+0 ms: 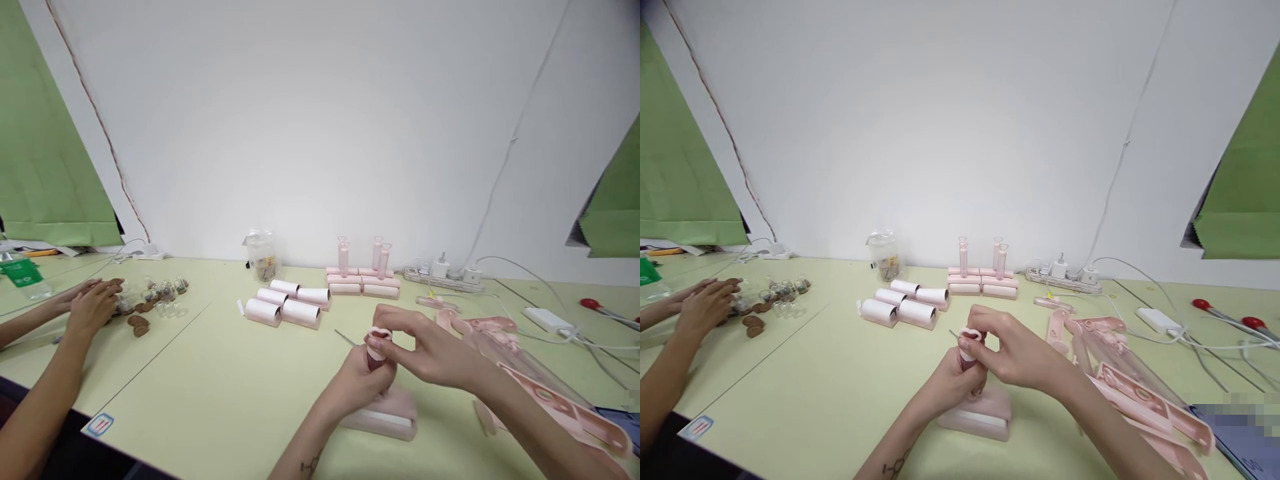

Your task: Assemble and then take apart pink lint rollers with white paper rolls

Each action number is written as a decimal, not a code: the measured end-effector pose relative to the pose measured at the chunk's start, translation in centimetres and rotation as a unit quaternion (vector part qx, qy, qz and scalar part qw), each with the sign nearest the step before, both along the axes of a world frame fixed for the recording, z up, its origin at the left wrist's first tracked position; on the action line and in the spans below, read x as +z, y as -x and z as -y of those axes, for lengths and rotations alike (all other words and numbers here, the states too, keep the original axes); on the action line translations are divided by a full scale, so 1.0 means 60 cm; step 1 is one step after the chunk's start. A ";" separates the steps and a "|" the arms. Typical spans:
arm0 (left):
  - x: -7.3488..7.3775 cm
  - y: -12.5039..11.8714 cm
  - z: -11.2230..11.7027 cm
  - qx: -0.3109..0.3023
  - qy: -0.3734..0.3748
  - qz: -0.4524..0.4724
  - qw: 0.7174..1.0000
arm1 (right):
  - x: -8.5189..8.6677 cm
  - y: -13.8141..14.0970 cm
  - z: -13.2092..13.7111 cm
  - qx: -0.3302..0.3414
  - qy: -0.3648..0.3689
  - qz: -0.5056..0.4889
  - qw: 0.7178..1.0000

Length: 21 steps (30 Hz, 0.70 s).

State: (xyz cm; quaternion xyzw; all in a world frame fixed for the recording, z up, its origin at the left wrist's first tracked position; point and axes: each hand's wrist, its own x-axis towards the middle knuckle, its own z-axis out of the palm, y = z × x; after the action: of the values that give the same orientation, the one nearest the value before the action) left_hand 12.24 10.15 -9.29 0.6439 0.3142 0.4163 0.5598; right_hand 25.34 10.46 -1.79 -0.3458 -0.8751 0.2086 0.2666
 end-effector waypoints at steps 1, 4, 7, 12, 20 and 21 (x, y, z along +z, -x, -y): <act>-0.001 -0.001 0.000 0.005 0.002 0.003 1.000 | -0.004 0.002 -0.003 0.004 0.003 -0.010 1.000; -0.010 -0.004 -0.002 0.023 0.015 0.007 1.000 | -0.026 0.012 -0.013 0.016 0.045 -0.074 0.996; -0.020 -0.006 -0.005 0.032 0.017 0.001 0.999 | -0.042 0.023 -0.020 0.032 0.094 -0.127 0.987; -0.010 -0.004 -0.003 0.026 0.039 0.013 0.999 | -0.035 0.032 -0.027 0.093 0.124 -0.091 0.984; 0.018 0.007 0.007 -0.043 0.015 0.157 0.987 | -0.013 0.029 -0.023 0.102 0.275 -0.002 0.956; 0.010 -0.001 0.005 -0.032 0.019 0.189 0.981 | -0.012 0.028 -0.020 0.087 0.284 0.013 0.955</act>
State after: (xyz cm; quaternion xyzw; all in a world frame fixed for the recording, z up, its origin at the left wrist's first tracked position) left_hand 12.29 9.83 -8.71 0.5529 0.1900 0.5063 0.6340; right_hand 23.66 11.68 -2.53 -0.3324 -0.8101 0.4661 0.1266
